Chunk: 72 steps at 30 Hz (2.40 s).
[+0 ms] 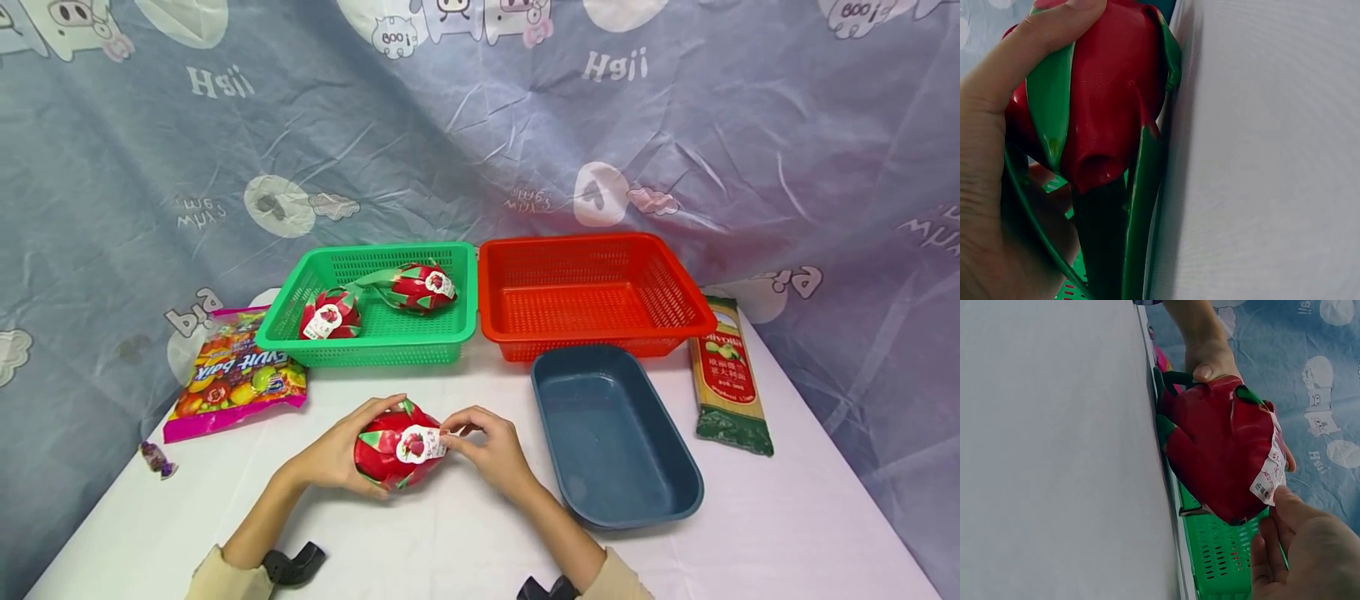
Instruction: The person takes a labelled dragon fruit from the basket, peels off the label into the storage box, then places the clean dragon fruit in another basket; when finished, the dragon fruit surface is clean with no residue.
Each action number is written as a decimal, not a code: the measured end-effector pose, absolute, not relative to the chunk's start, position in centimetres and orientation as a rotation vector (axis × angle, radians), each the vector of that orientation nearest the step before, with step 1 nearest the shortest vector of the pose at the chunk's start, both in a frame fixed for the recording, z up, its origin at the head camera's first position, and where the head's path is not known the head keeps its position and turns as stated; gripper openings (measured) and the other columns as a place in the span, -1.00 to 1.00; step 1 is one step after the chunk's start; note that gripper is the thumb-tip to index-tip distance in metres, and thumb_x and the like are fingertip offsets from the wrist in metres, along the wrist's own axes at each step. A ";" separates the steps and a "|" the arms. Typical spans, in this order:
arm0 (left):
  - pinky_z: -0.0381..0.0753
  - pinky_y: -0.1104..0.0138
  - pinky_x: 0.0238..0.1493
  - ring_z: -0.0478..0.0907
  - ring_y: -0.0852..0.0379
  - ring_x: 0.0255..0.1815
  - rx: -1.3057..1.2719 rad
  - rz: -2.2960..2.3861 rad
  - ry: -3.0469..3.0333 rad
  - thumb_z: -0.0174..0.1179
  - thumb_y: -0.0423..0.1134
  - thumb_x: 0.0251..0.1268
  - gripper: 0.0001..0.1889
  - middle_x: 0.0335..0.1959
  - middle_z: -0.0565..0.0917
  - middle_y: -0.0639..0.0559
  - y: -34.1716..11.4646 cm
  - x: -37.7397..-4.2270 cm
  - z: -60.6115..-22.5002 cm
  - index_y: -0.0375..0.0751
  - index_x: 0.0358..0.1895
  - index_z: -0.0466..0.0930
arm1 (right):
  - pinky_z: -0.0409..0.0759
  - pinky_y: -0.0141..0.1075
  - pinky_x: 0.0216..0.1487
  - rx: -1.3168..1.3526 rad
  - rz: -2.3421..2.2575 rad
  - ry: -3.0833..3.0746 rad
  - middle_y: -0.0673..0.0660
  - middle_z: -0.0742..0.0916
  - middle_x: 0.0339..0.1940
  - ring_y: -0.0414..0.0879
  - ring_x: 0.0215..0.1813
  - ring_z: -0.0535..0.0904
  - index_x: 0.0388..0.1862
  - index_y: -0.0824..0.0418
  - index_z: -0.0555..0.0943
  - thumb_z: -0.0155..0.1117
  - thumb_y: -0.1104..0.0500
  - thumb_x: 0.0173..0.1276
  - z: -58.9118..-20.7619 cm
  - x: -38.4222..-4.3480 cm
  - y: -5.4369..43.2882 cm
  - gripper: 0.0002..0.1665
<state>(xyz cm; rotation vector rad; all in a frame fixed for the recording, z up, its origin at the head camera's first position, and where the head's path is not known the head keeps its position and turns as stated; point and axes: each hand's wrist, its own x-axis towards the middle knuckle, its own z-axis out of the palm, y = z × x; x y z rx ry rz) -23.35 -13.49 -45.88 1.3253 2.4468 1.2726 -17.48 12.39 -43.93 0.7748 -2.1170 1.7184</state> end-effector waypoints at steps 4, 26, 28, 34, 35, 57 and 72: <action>0.52 0.25 -0.01 0.35 0.19 0.13 1.313 1.267 2.455 0.59 0.02 -0.49 0.20 0.14 0.34 0.23 -13.5 -23.3 -45.9 0.15 0.41 0.05 | 0.54 -0.10 -0.14 0.751 1.810 -2.110 0.28 0.65 -0.38 0.09 -0.30 0.56 -0.10 0.44 0.56 0.36 0.47 0.03 -44.3 -17.6 12.4 -0.61; 0.51 0.25 0.00 0.34 0.19 0.14 1.299 1.264 2.475 0.59 0.02 -0.49 0.21 0.15 0.33 0.24 -13.7 -23.3 -45.8 0.08 0.42 0.05 | 0.56 -0.39 -0.20 0.635 1.831 -2.075 0.22 0.66 -0.39 -0.09 -0.28 0.57 -0.39 0.39 0.65 0.35 0.43 0.08 -44.6 -17.6 11.7 -0.92; 0.51 0.25 0.00 0.33 0.19 0.14 1.281 1.259 2.483 0.59 0.01 -0.49 0.21 0.15 0.32 0.25 -13.7 -23.3 -45.8 0.10 0.42 0.05 | 0.56 -0.39 -0.17 0.625 1.815 -2.061 0.23 0.66 -0.38 -0.07 -0.27 0.57 -0.40 0.38 0.64 0.35 0.44 0.08 -44.5 -17.5 11.6 -0.92; 0.50 0.24 0.01 0.33 0.20 0.15 1.240 1.253 2.478 0.59 0.00 -0.48 0.21 0.15 0.31 0.26 -13.5 -23.2 -45.8 0.16 0.42 0.02 | 0.58 -0.34 -0.16 0.569 1.856 -2.054 0.25 0.67 -0.39 -0.02 -0.27 0.59 -0.39 0.41 0.62 0.32 0.45 0.10 -44.5 -17.1 11.4 -0.92; 0.50 0.24 0.01 0.33 0.21 0.15 1.240 1.249 2.484 0.59 0.02 -0.48 0.21 0.15 0.31 0.26 -13.5 -23.3 -45.8 0.17 0.42 0.02 | 0.58 -0.33 -0.17 0.549 1.863 -2.065 0.25 0.68 -0.39 -0.02 -0.28 0.60 -0.39 0.41 0.62 0.32 0.45 0.10 -44.4 -17.0 11.4 -0.93; 0.48 0.18 0.05 0.28 0.22 0.18 1.250 1.198 2.542 0.56 0.10 -0.47 0.21 0.17 0.27 0.27 -13.8 -23.4 -45.8 0.17 0.42 0.01 | 0.60 -0.36 -0.27 0.406 2.016 -2.189 0.27 0.68 -0.40 0.02 -0.36 0.61 -0.38 0.45 0.63 0.33 0.41 0.11 -42.2 -15.9 11.4 -0.90; 0.48 0.18 0.04 0.29 0.21 0.17 1.249 1.183 2.551 0.52 0.18 -0.43 0.19 0.18 0.27 0.25 -13.7 -23.3 -45.9 0.18 0.42 0.00 | 0.61 -0.31 -0.33 0.396 1.931 -2.287 0.13 0.71 -0.43 -0.14 -0.42 0.61 -0.38 0.30 0.68 0.40 0.26 0.10 -43.0 -16.5 11.9 -0.88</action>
